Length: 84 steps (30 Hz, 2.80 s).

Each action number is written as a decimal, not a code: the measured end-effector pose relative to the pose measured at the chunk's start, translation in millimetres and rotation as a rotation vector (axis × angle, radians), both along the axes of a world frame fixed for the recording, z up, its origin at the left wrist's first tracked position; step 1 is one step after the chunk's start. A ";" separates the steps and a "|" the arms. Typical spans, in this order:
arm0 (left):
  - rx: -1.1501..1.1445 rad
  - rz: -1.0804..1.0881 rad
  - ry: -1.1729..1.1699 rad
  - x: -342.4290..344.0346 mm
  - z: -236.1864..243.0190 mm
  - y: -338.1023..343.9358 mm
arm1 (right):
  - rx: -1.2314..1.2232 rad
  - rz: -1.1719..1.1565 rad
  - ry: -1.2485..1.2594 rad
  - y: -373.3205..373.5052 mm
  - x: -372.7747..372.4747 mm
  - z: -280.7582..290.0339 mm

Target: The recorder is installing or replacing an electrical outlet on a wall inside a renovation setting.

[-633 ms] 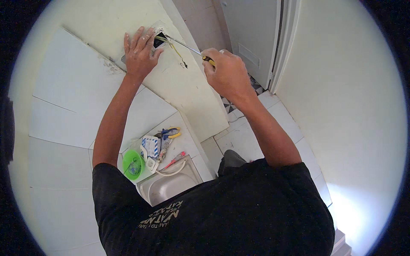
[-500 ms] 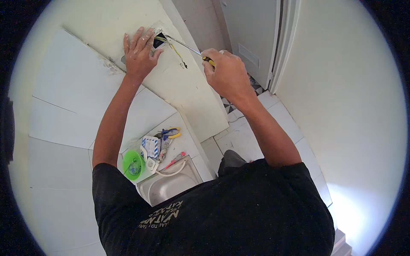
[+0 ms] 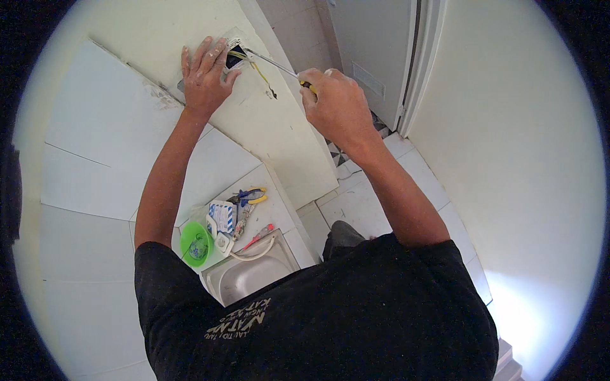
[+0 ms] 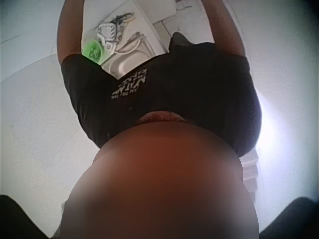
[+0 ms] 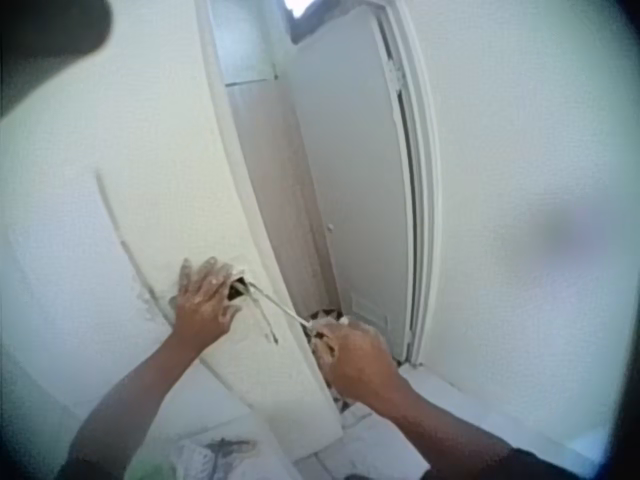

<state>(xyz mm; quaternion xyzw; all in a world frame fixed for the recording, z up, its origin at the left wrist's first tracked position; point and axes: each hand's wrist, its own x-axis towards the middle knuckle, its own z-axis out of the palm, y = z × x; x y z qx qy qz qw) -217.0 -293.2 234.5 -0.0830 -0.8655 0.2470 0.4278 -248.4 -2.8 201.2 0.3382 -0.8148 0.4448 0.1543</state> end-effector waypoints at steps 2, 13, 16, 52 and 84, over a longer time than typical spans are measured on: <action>0.000 -0.055 0.050 -0.3 1.0 1.7 | -0.003 -0.001 0.078 -0.4 -0.6 -0.4; 0.000 -0.046 0.044 -0.1 0.2 2.0 | 0.001 0.001 0.050 -0.1 1.9 2.2; 0.000 -0.056 0.048 -0.2 0.5 2.7 | -0.003 0.001 0.064 0.5 1.4 2.2; 0.012 -0.073 0.042 -1.1 -2.3 -7.1 | 0.307 -0.087 0.269 -11.2 30.6 53.5; 0.006 -0.078 0.054 -2.2 -2.1 -8.4 | 0.354 -0.168 0.466 -10.6 30.2 59.9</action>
